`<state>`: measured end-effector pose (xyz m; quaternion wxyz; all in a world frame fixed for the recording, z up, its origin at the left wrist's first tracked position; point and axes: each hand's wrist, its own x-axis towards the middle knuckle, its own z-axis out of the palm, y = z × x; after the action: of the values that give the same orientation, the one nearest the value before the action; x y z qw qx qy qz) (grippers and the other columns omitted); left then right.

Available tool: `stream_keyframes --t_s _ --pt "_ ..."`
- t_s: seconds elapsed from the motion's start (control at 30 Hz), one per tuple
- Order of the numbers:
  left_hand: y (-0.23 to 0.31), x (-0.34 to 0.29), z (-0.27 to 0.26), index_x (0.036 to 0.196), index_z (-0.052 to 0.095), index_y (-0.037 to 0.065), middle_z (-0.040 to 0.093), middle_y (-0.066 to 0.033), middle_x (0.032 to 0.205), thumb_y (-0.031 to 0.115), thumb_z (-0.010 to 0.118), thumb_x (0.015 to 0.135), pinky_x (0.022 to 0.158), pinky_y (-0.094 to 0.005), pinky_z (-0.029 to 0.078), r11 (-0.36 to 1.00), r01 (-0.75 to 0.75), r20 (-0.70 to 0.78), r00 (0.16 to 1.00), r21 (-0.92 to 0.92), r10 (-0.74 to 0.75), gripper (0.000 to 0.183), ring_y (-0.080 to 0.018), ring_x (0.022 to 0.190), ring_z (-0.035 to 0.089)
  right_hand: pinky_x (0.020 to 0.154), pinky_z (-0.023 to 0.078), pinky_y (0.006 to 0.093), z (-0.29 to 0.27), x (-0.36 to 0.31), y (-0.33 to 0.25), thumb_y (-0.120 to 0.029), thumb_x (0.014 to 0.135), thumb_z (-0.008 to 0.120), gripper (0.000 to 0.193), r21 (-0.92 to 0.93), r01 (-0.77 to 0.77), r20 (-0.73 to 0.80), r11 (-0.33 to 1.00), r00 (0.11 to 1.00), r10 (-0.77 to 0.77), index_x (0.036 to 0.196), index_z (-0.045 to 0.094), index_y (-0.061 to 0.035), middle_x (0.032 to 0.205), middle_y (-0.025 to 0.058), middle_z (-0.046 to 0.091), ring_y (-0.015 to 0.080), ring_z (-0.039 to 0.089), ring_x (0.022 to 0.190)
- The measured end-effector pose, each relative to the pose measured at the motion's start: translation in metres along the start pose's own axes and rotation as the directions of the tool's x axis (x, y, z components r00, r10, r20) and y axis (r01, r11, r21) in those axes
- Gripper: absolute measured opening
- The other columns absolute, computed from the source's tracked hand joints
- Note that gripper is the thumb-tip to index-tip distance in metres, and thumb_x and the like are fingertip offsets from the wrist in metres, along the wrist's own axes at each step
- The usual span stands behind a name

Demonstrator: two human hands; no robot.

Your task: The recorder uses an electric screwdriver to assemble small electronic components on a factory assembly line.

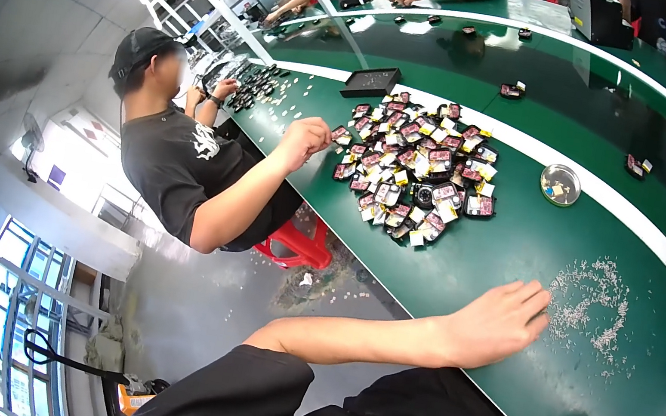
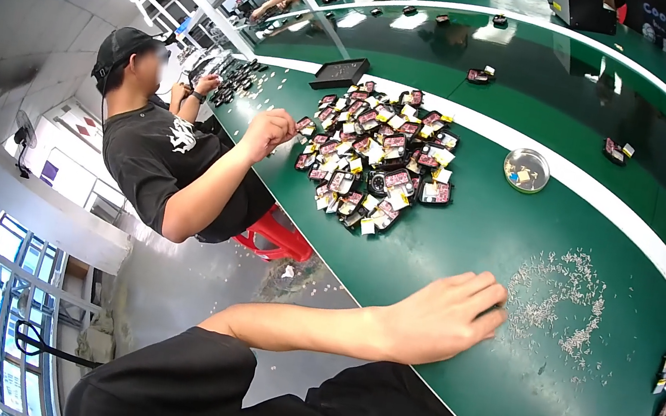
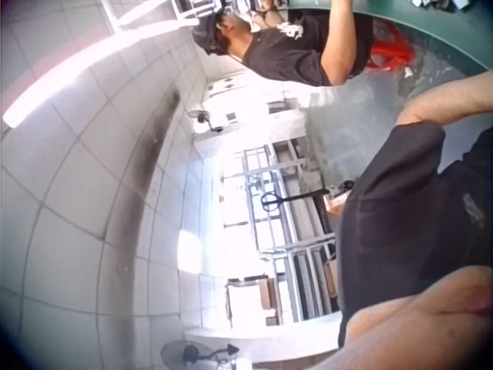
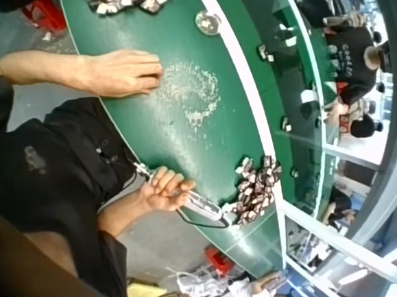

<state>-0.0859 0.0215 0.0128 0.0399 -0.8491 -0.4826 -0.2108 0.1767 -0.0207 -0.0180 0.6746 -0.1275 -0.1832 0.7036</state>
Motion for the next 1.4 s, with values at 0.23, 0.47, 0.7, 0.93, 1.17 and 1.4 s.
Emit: stream_keyframes --t_s 0.23,0.47,0.7,0.93,1.17,1.4 --pt "0.0 0.028 0.011 0.08 0.054 -0.002 0.05 -0.0119 0.082 0.008 0.056 0.064 0.07 -0.0326 0.047 0.982 -0.191 0.053 0.98 -0.004 0.191 0.02 -0.0263 0.081 0.052 0.041 0.029 0.0202 -0.001 -0.002 -0.004 -0.013 0.096 0.044 0.012 -0.01 0.155 0.041 0.988 0.987 -0.154 0.09 0.039 -0.0039 0.051 -0.002 0.03 0.0047 0.028 0.039" --pt "-0.027 0.024 0.018 0.089 0.059 -0.001 0.06 -0.0117 0.083 -0.011 0.059 0.074 0.067 -0.0314 0.048 0.945 0.047 -0.086 0.993 -0.323 -0.079 0.018 -0.0246 0.076 0.06 0.045 0.037 0.0255 -0.001 0.006 0.006 -0.023 0.095 0.045 0.017 0.03 0.059 0.093 0.998 0.994 -0.062 0.09 0.041 -0.0071 0.05 -0.0021 0.036 0.0086 0.035 0.04" --pt "-0.015 0.012 0.001 0.09 0.063 0.0 0.06 -0.0096 0.085 -0.008 0.065 0.073 0.065 -0.0296 0.047 0.955 0.107 -0.039 0.992 -0.277 -0.122 0.02 -0.0219 0.074 0.058 0.042 0.036 0.0259 -0.008 0.005 -0.001 -0.024 0.095 0.044 0.018 0.024 0.077 0.091 0.997 0.993 -0.079 0.089 0.041 -0.0075 0.05 -0.0021 0.037 0.0089 0.036 0.039" --pt "-0.007 0.001 0.002 0.091 0.062 0.001 0.056 -0.0082 0.085 -0.004 0.066 0.071 0.061 -0.0328 0.047 0.997 0.009 0.013 1.0 -0.079 -0.008 0.021 -0.0235 0.074 0.056 0.044 0.036 0.0254 -0.002 0.007 0.002 -0.024 0.095 0.045 0.017 0.061 0.066 0.086 0.996 0.994 -0.071 0.089 0.04 -0.0079 0.05 -0.0022 0.037 0.0082 0.036 0.04" --pt "-0.016 0.003 -0.001 0.077 0.052 -0.002 0.048 -0.0096 0.078 0.005 0.058 0.064 0.064 -0.0318 0.047 0.97 -0.244 0.03 0.97 0.017 0.243 0.016 -0.023 0.071 0.051 0.041 0.032 0.0208 0.0 -0.002 -0.002 -0.014 0.095 0.044 0.016 0.038 0.135 0.003 0.99 0.991 -0.135 0.086 0.034 -0.0063 0.051 -0.0012 0.034 0.0074 0.033 0.038" --pt "0.035 -0.014 0.005 0.082 0.045 -0.002 0.045 -0.0132 0.076 -0.002 0.054 0.078 0.061 -0.039 0.042 0.825 0.037 -0.129 0.983 -0.564 -0.132 0.01 -0.0312 0.07 0.049 0.048 0.03 0.0253 0.026 0.0 -0.001 -0.017 0.086 0.056 0.017 -0.021 0.166 -0.119 0.986 0.979 -0.167 0.089 0.059 -0.0005 0.051 -0.0017 0.036 0.0096 0.031 0.045"
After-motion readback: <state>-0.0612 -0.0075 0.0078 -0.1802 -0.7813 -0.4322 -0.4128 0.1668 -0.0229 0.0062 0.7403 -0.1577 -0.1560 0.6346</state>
